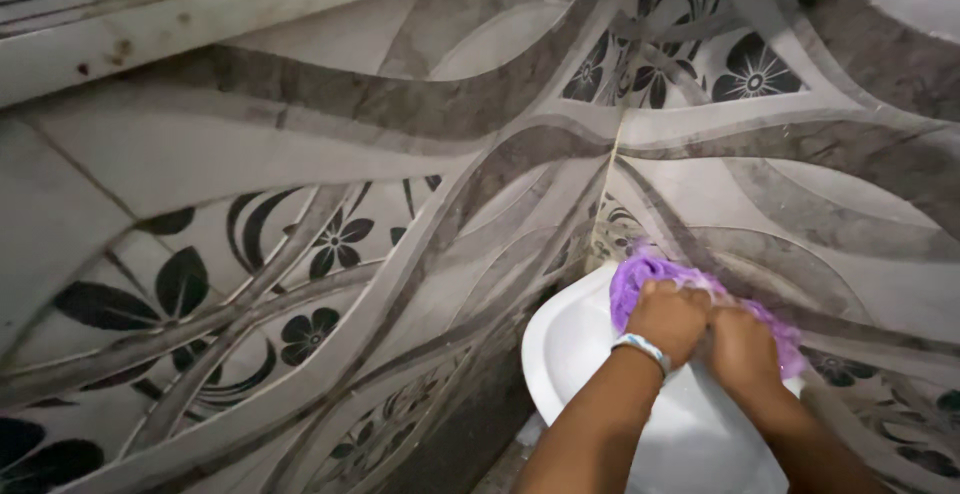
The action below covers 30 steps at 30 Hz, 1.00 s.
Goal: The person repeatedly wets, scrubs, and wrings a purple cloth in a white bathroom sink under running water. The hands manipulate the cloth continuously, rinsing and squeezing it throughout the clip.
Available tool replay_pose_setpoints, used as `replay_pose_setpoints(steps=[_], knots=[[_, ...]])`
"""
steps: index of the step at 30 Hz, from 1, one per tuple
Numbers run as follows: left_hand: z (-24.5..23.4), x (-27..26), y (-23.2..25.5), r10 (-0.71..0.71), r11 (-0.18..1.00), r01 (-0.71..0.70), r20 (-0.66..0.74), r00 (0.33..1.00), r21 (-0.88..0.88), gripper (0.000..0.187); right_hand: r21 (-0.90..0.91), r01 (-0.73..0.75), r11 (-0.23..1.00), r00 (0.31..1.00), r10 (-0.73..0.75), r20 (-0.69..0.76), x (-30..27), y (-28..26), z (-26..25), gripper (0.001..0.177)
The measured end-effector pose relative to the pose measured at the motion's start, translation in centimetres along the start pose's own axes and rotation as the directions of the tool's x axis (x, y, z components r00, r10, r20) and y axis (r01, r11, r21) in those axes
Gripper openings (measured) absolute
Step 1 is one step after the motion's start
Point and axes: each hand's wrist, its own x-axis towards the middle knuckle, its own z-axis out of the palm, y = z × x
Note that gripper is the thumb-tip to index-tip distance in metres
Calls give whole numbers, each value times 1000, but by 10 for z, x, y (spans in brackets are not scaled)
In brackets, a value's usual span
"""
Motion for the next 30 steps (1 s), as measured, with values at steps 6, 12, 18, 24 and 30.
replay_pose_setpoints(steps=[6,12,18,24,30], knots=[[-24,-62,11,99,995,-101,-195,976,-2,19,-49,-3,999,989,10,146,-44,-19,1,9],[-25,-20,6,46,996,-52,-86,995,-75,21,106,34,994,994,-23,-110,-16,-29,-35,24],[-14,27,3,29,1000,-27,-327,944,9,59,152,17,988,941,36,-337,7,-29,-40,54],[-4,19,-5,-92,996,90,65,994,27,27,135,48,990,991,-31,-128,24,-13,-14,45],[8,-26,5,9,993,-8,-10,1000,114,29,47,92,995,995,-89,-49,-14,-21,-18,48]])
